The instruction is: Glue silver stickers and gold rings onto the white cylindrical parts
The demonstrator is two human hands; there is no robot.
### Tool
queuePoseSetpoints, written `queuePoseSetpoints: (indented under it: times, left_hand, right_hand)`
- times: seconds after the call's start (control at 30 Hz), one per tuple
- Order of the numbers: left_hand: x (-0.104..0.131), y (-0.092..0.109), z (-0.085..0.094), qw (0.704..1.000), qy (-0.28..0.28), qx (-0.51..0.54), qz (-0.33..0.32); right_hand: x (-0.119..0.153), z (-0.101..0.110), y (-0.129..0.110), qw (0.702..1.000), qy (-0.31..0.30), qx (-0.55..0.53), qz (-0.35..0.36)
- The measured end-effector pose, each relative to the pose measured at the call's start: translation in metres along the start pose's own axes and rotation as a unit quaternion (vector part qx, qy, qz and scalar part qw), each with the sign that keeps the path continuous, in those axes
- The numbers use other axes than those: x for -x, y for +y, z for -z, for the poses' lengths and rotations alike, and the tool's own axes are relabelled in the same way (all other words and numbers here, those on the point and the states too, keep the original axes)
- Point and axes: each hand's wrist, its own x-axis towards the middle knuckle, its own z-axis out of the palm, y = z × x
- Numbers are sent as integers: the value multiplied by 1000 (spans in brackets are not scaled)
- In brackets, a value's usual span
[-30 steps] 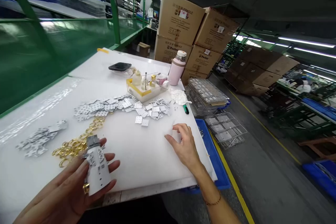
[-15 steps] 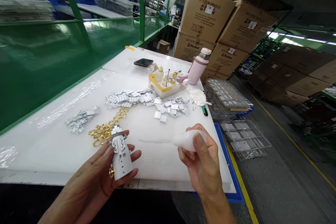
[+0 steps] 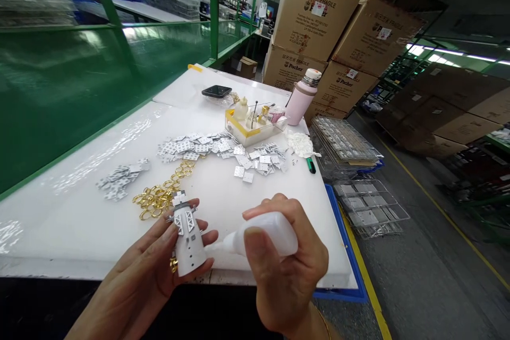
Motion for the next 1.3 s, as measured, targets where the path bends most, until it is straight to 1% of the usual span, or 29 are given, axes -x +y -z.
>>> queuePoseSetpoints:
  times: [0.2, 0.4, 0.57, 0.73, 0.87, 1.03, 1.2, 1.3]
  left_hand:
    - [-1, -1, 0, 1000, 5, -4, -2]
    - [1, 0, -4, 1000, 18, -10, 5]
    - [1, -3, -2, 1000, 16, -17, -6]
    - [0, -6, 1, 1000, 13, -13, 0]
    - [1, -5, 0, 1000, 3, -20, -3]
    - [3, -4, -3, 999, 27, -41, -9]
    - [1, -6, 1, 1000, -1, -15, 0]
    - [-2, -7, 2, 1000, -2, -14, -5]
  right_hand:
    - [3, -1, 2, 1000, -15, 3, 14]
    - [3, -3, 4, 999, -12, 22, 26]
    - [2, -3, 3, 998, -17, 43, 31]
    - [3, -2, 1, 998, -34, 47, 29]
    - [4, -2, 2, 996, -38, 58, 47]
    - [4, -4, 3, 996, -33, 68, 56]
    - [4, -4, 2, 994, -31, 80, 67]
    - [4, -3, 3, 994, -30, 80, 69]
